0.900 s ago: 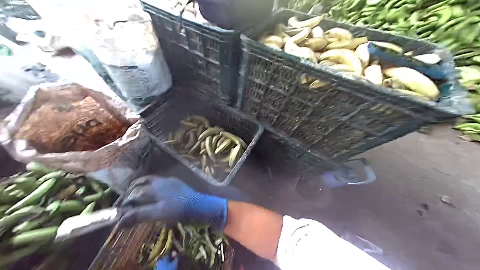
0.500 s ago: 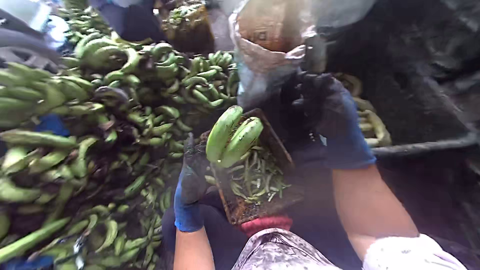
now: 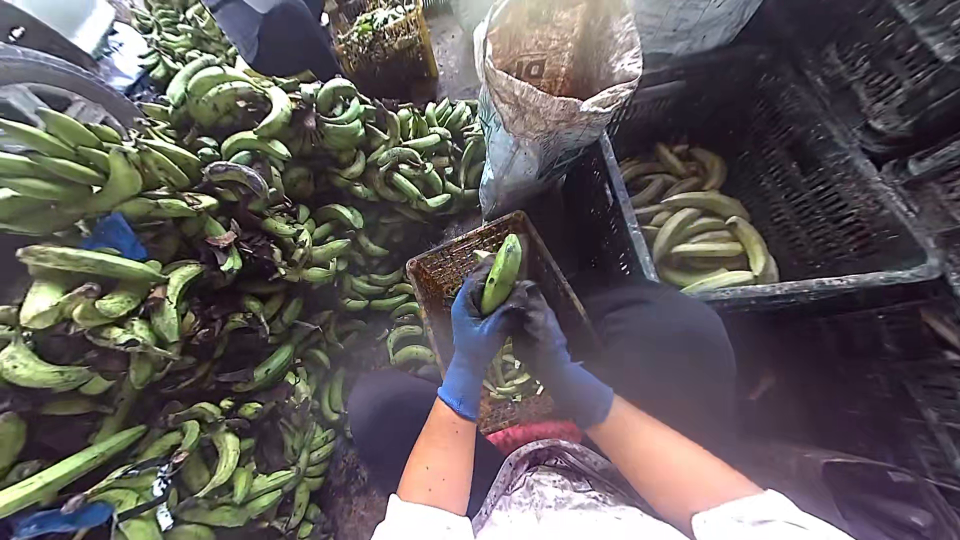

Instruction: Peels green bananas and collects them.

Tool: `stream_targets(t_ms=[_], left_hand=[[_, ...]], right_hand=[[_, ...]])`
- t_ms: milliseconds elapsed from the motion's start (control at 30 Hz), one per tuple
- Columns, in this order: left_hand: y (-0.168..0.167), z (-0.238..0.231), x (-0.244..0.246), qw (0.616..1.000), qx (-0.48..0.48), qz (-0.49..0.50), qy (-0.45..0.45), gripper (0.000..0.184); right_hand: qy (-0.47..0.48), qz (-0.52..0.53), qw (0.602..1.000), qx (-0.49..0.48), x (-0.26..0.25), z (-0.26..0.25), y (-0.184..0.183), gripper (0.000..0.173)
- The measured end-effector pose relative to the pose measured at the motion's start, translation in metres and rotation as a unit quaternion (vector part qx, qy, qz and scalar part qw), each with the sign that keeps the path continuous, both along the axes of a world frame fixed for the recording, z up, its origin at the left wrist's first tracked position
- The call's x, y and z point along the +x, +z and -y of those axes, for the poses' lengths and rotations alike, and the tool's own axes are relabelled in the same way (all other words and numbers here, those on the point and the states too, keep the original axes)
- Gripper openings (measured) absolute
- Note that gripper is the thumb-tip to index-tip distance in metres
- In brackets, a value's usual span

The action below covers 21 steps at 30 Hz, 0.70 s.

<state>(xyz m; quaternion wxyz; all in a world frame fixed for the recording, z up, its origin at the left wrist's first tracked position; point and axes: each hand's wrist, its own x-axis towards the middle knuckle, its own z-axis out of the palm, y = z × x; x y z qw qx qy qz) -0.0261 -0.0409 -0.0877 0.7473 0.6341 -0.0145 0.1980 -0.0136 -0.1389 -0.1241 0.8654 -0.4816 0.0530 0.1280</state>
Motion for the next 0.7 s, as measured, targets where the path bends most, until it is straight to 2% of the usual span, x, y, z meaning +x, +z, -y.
stream_targets(t_ms=[33,67,100,133,200,233,267,333,433,467,533,567,633,667,700], left_hand=[[0.01,0.005,-0.001,0.99,-0.133,0.001,-0.037,0.038],[0.021,0.009,-0.001,0.964,-0.25,0.004,-0.089,0.033],[0.034,0.01,0.0,0.938,-0.32,0.013,-0.131,0.038],[0.044,0.007,0.003,0.925,-0.347,0.026,-0.155,0.042],[0.056,-0.013,0.006,0.935,-0.318,0.04,-0.149,0.042],[0.058,-0.024,0.006,0.953,-0.279,0.043,-0.107,0.042],[0.059,-0.034,0.004,0.972,-0.221,0.04,-0.071,0.05],[0.065,-0.047,0.0,0.986,-0.167,0.027,-0.001,0.056],[0.062,-0.056,-0.007,0.991,-0.092,-0.044,0.09,0.059],[0.053,-0.059,-0.007,0.989,-0.071,-0.064,0.114,0.061],[0.035,-0.062,-0.006,0.985,-0.062,-0.081,0.137,0.061],[0.032,-0.059,-0.009,0.985,-0.054,-0.086,0.139,0.061],[0.034,-0.05,-0.016,0.989,-0.026,-0.083,0.123,0.063],[0.035,-0.048,-0.016,0.99,-0.014,-0.077,0.116,0.063],[0.037,-0.047,-0.017,0.992,-0.015,-0.069,0.108,0.062]], right_hand=[[-0.003,-0.013,0.998,-0.058,-0.003,-0.002,-0.009,0.032],[-0.001,-0.032,0.994,-0.1,-0.004,-0.001,-0.016,0.035],[-0.007,-0.05,0.991,-0.121,-0.005,0.002,-0.022,0.037],[-0.023,-0.075,0.989,-0.122,-0.002,0.006,-0.025,0.036],[-0.04,-0.105,0.991,-0.075,0.007,0.018,-0.021,0.038],[-0.043,-0.097,0.992,-0.063,0.011,0.023,-0.021,0.037],[-0.031,-0.08,0.994,-0.065,0.013,0.025,-0.023,0.036],[0.03,-0.048,0.993,-0.107,0.011,0.024,-0.031,0.038],[0.158,-0.033,0.963,-0.216,-0.009,0.014,-0.023,0.042],[0.164,0.001,0.96,-0.228,-0.015,0.011,-0.008,0.042],[0.107,0.154,0.969,-0.159,-0.024,0.008,0.038,0.039],[0.067,0.25,0.961,-0.095,-0.026,0.009,0.062,0.035],[0.013,0.403,0.915,-0.015,-0.019,0.014,0.099,0.03],[0.0,0.44,0.898,-0.018,-0.012,0.018,0.105,0.032],[0.002,0.438,0.897,-0.061,-0.007,0.021,0.095,0.03]])
